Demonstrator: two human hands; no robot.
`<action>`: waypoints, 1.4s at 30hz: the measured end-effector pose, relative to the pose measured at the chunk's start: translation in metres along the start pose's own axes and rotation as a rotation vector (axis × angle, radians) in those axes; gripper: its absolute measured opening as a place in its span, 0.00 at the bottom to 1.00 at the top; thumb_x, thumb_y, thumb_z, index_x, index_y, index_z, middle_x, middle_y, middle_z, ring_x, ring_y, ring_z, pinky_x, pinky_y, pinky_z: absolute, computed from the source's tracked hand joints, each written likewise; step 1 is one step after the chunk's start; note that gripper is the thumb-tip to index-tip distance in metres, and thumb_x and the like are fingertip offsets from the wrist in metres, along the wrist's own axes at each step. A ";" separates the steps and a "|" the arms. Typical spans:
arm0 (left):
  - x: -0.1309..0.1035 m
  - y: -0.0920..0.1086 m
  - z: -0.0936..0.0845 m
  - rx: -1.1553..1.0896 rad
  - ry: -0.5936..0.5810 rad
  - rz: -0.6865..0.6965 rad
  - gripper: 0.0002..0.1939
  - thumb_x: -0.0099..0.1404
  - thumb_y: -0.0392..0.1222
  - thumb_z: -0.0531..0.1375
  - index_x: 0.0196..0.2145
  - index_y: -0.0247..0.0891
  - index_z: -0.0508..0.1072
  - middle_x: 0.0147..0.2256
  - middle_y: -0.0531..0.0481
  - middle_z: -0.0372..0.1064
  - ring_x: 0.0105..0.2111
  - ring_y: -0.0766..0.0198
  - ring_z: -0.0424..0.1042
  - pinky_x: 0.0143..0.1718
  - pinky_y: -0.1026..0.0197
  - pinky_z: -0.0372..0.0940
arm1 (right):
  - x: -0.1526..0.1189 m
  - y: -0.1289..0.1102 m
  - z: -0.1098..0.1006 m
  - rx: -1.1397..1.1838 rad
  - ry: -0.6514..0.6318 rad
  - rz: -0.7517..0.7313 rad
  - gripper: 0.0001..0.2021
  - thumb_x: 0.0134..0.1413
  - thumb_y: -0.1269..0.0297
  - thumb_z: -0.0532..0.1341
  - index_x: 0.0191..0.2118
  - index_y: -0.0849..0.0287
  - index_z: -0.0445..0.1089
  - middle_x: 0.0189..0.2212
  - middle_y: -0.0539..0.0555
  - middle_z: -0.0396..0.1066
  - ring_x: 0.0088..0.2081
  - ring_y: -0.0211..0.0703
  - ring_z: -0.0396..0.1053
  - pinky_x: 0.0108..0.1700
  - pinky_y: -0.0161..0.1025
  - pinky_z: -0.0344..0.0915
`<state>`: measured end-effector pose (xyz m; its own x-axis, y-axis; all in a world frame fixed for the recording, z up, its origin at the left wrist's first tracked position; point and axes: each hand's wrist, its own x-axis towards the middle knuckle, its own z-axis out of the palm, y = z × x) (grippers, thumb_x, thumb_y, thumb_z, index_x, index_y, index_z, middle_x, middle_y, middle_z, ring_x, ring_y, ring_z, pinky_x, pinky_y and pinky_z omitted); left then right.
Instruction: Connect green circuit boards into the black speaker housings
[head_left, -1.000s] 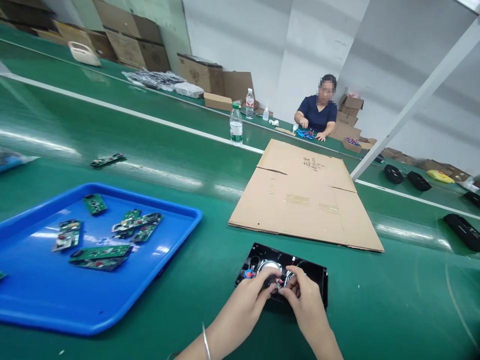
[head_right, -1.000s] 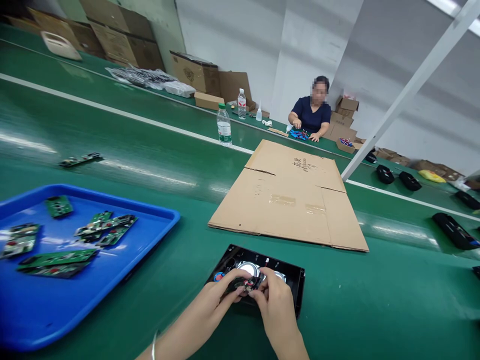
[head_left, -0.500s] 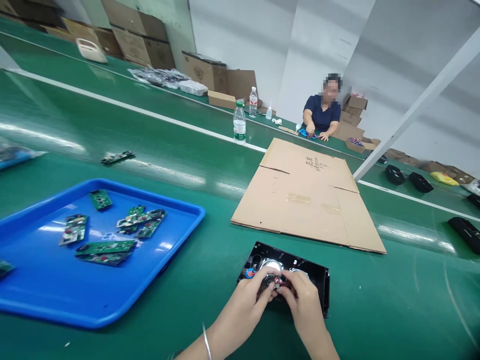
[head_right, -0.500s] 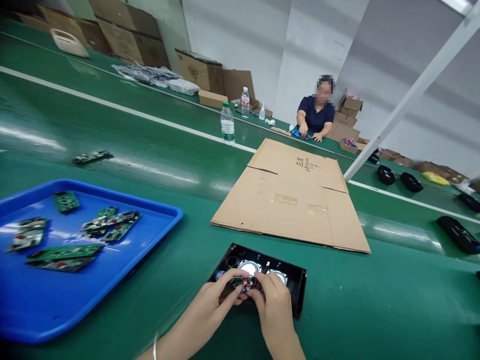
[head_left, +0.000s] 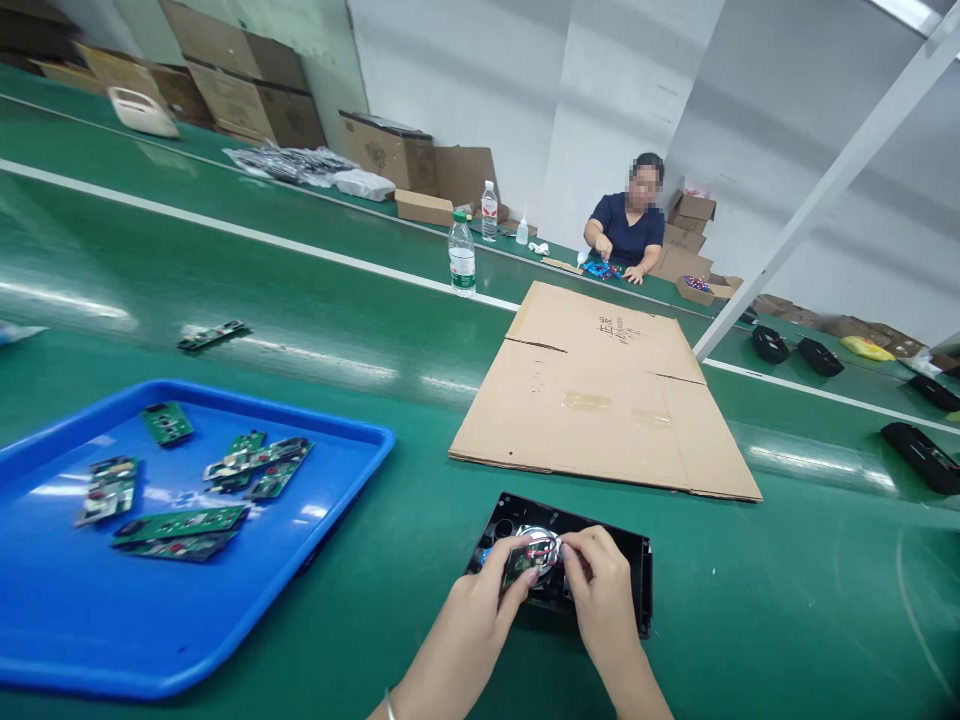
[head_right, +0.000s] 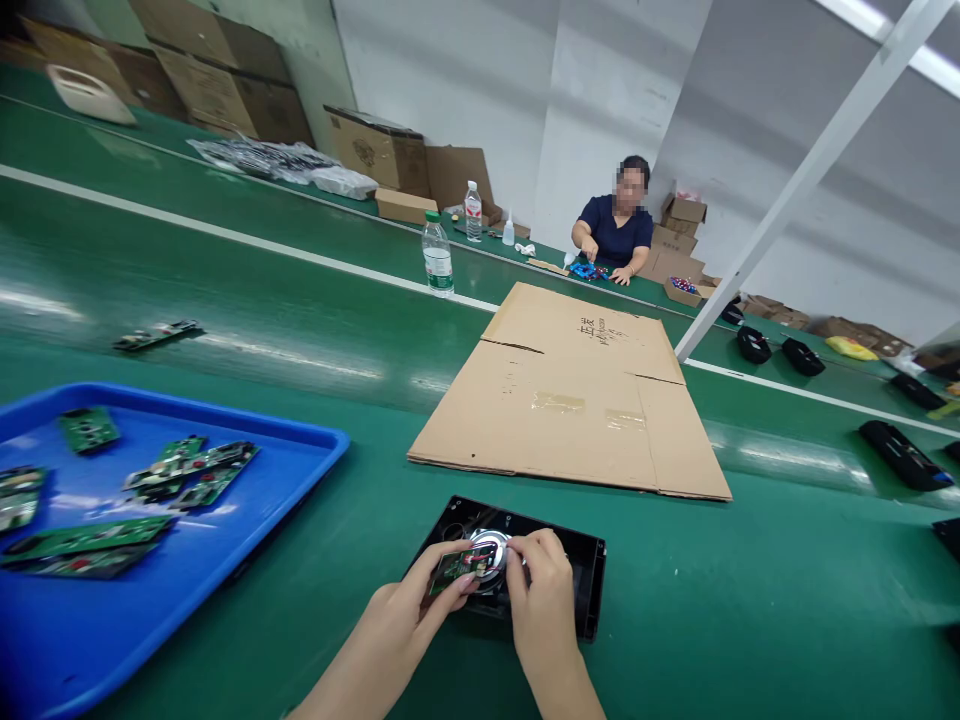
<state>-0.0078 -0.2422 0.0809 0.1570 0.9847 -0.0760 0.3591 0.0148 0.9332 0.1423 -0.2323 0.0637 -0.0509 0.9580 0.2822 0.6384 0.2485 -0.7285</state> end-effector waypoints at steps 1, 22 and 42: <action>0.000 0.000 0.000 0.009 0.006 0.007 0.11 0.62 0.45 0.48 0.41 0.44 0.65 0.27 0.51 0.74 0.27 0.59 0.75 0.26 0.63 0.67 | -0.001 0.001 0.000 -0.018 -0.042 -0.030 0.12 0.58 0.66 0.50 0.32 0.58 0.69 0.28 0.53 0.67 0.29 0.38 0.66 0.29 0.33 0.63; 0.006 0.006 0.008 -0.199 -0.019 -0.012 0.09 0.61 0.46 0.50 0.27 0.41 0.62 0.25 0.53 0.71 0.26 0.62 0.72 0.29 0.62 0.67 | -0.012 0.009 0.009 -0.122 0.061 -0.191 0.13 0.60 0.66 0.48 0.30 0.59 0.67 0.25 0.53 0.65 0.27 0.38 0.62 0.27 0.35 0.60; 0.008 0.006 -0.005 -0.044 -0.170 0.134 0.10 0.64 0.37 0.44 0.33 0.43 0.64 0.29 0.52 0.71 0.29 0.63 0.71 0.32 0.64 0.65 | -0.008 0.012 -0.002 0.079 -0.138 0.063 0.11 0.56 0.64 0.53 0.44 0.59 0.65 0.23 0.48 0.63 0.23 0.35 0.62 0.24 0.31 0.62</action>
<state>-0.0089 -0.2337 0.0875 0.3548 0.9349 -0.0050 0.2848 -0.1030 0.9530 0.1515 -0.2372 0.0538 -0.1212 0.9813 0.1496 0.5815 0.1924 -0.7905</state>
